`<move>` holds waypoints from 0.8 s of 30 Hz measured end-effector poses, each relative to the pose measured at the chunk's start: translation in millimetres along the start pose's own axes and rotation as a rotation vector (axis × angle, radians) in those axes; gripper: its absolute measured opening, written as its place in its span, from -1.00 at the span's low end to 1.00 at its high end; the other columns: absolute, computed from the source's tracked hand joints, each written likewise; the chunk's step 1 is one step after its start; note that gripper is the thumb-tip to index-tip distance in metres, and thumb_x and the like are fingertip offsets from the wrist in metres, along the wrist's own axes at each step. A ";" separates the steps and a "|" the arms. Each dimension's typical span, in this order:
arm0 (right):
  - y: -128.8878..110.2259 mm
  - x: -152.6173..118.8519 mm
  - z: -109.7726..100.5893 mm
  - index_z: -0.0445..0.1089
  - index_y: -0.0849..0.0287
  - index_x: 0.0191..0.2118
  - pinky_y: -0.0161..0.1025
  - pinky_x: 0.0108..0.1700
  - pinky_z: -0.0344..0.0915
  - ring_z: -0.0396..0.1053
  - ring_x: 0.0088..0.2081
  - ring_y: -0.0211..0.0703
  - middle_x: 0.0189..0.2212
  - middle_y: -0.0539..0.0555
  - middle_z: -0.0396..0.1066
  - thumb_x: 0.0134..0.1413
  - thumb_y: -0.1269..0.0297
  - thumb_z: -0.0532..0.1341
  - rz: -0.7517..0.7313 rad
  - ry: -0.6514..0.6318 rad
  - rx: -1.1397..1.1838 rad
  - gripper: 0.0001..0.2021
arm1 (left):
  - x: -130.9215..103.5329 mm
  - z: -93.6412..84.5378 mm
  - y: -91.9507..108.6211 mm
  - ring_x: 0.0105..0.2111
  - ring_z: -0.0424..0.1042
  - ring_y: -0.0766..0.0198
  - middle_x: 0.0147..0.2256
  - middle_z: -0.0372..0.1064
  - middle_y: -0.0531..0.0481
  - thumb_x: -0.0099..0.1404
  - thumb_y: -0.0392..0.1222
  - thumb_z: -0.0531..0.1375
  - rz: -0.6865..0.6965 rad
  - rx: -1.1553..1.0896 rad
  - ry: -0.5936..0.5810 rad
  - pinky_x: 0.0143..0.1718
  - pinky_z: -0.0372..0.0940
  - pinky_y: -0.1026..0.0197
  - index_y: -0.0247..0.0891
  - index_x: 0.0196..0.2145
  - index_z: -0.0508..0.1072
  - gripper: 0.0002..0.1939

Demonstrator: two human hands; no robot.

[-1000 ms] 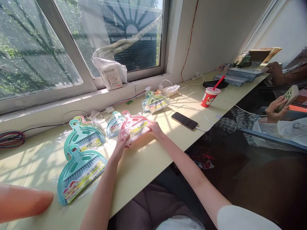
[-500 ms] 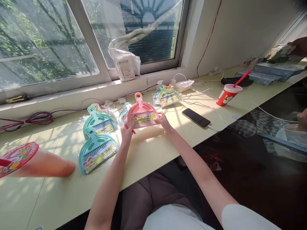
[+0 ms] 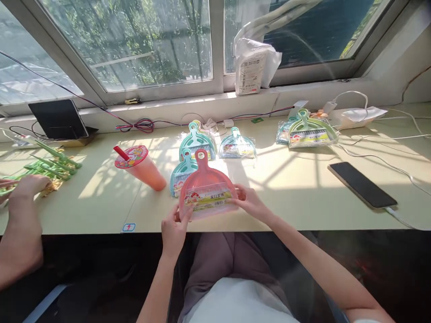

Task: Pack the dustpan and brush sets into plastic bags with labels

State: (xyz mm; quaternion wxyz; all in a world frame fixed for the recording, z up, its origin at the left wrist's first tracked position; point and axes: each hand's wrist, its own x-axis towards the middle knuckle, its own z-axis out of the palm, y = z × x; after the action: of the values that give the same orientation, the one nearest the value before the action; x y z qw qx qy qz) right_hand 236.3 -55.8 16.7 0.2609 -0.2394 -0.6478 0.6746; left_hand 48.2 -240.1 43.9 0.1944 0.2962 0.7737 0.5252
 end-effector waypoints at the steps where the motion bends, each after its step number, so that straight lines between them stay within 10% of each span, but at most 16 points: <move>1: 2.6 -1.6 7.5 0.47 0.08 -0.06 -0.05 -0.19 0.50 0.56 -0.18 0.06 -0.21 0.12 0.59 -0.04 0.01 0.43 0.014 -0.025 -0.001 -0.56 | -3.9 -10.7 -6.0 -0.34 0.53 0.00 -0.36 0.57 -0.05 0.07 0.00 0.42 -0.028 0.030 -0.008 -0.31 0.36 0.13 -0.11 -0.22 0.56 -0.68; 6: 10.7 -18.2 1.0 0.52 0.08 -0.11 -0.04 -0.15 0.51 0.56 -0.14 0.11 -0.20 0.14 0.60 -0.17 -0.05 0.48 0.091 0.021 0.063 -0.50 | 5.9 -46.9 -13.6 0.14 0.38 -0.15 0.05 0.49 -0.14 0.01 0.00 0.46 0.169 0.000 -0.332 0.16 0.27 -0.04 -0.07 -0.08 0.59 -0.52; 12: 16.6 -54.6 -54.0 0.56 0.04 -0.20 0.00 -0.12 0.50 0.53 -0.11 0.17 -0.21 0.18 0.59 -0.30 -0.11 0.53 0.097 0.310 0.067 -0.50 | 61.2 -38.8 -31.0 0.38 0.00 -0.08 0.25 0.29 -0.07 0.09 -0.31 0.39 0.318 0.238 -0.149 0.41 -0.31 -0.18 -0.03 -0.04 0.57 -0.55; 18: 15.5 -76.9 -76.1 0.56 0.01 -0.16 0.01 -0.10 0.49 0.51 -0.07 0.18 -0.17 0.19 0.58 -0.22 -0.09 0.50 0.081 0.451 -0.017 -0.53 | 99.2 -20.5 -36.6 0.27 0.19 -0.06 0.04 0.48 -0.07 0.15 -0.32 0.32 0.263 0.090 -0.140 0.36 0.01 -0.15 -0.07 -0.33 0.61 -0.83; 24: 9.6 -57.8 -53.8 0.54 0.03 -0.14 0.03 -0.04 0.49 0.52 -0.05 0.16 -0.15 0.15 0.59 -0.25 -0.08 0.51 0.125 0.364 0.031 -0.49 | 99.9 -10.6 -34.0 0.16 0.27 -0.06 -0.03 0.47 -0.12 0.17 -0.21 0.33 0.247 0.088 -0.060 0.16 0.31 -0.07 -0.13 -0.41 0.59 -0.99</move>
State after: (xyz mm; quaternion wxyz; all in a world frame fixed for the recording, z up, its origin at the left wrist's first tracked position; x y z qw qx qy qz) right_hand 314.8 -54.1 3.8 0.3349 -0.3934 -0.5633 0.6448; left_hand -41.8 -190.6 17.3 0.1381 0.4132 0.7473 0.5018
